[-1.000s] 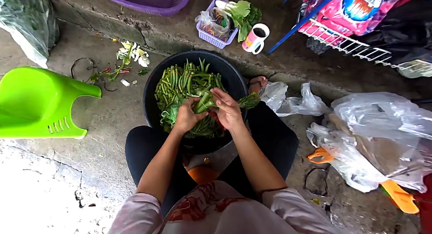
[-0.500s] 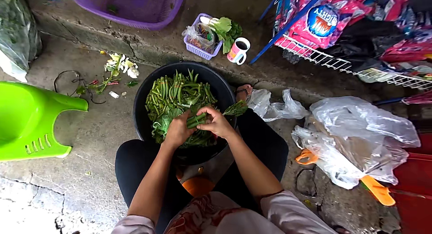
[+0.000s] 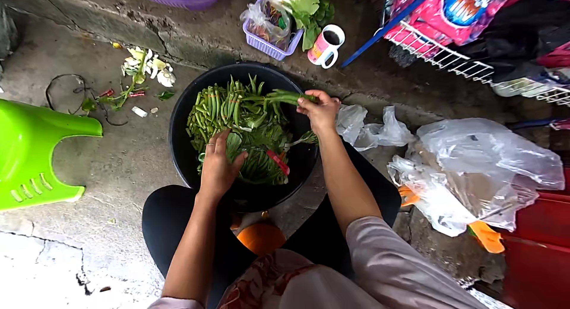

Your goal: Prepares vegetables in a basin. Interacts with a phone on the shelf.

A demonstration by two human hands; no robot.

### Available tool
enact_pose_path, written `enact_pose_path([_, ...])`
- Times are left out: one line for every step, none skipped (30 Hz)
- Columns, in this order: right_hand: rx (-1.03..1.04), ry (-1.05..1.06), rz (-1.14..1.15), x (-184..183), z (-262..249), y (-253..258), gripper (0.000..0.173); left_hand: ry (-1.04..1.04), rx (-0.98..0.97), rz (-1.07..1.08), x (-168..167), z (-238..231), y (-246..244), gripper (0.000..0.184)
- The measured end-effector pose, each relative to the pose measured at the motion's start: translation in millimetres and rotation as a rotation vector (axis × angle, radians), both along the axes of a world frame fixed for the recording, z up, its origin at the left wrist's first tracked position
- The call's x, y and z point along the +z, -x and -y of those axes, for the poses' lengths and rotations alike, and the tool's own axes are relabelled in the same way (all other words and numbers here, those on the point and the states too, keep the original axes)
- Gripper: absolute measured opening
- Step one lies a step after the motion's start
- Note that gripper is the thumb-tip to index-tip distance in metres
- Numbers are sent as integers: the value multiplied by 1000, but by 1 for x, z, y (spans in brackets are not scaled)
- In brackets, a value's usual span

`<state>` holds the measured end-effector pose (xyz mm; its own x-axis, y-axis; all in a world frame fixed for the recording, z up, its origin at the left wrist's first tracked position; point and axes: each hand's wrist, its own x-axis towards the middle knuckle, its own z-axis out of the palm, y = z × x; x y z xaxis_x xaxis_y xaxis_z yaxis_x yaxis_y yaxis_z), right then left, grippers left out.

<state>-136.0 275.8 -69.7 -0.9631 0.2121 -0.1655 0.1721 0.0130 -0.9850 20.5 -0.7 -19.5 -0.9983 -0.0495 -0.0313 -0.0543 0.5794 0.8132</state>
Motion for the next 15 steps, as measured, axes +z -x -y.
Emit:
enact_pose_path([-23,51,4,-4,5,8,41,-4,-6,-11,-2,0,-1,67])
enact_pose_path([-24,100,18,-8,11,16,50,-6,-9,-21,-4,1,-1,67])
enact_pose_path([-5,116,49,-13,17,25,66,-4,-2,-24,-5,2,0,67])
enact_pose_path([30,66,93,-21,22,34,82,2,9,-18,-5,3,0,67])
enact_pose_path([67,-33,128,-32,25,41,94,14,24,-10,-5,5,0,67])
enact_pose_path([108,-154,140,-43,28,43,98,25,40,0,-5,7,1,67])
enact_pose_path([160,-272,151,-52,30,39,96,37,58,11,-4,9,1,66])
enact_pose_path([229,-377,187,-59,31,31,88,45,75,35,-3,11,2,66])
enact_pose_path([327,-471,253,-64,31,17,78,50,91,69,-2,14,2,66])
enact_pose_path([450,-554,345,-71,29,1,68,59,105,95,-2,16,2,66])
enact_pose_path([574,-647,461,-79,26,-18,59,72,114,108,-3,19,2,66])
enact_pose_path([686,-753,603,-91,23,-37,51,85,120,117,-4,22,1,66])
enact_pose_path([761,-833,745,-106,21,-57,49,95,124,128,-6,24,-1,66])
enact_pose_path([788,-872,850,-120,18,-76,51,99,125,139,-8,25,-2,65])
enact_pose_path([776,-894,901,-130,16,-92,54,90,128,148,-10,26,-3,64])
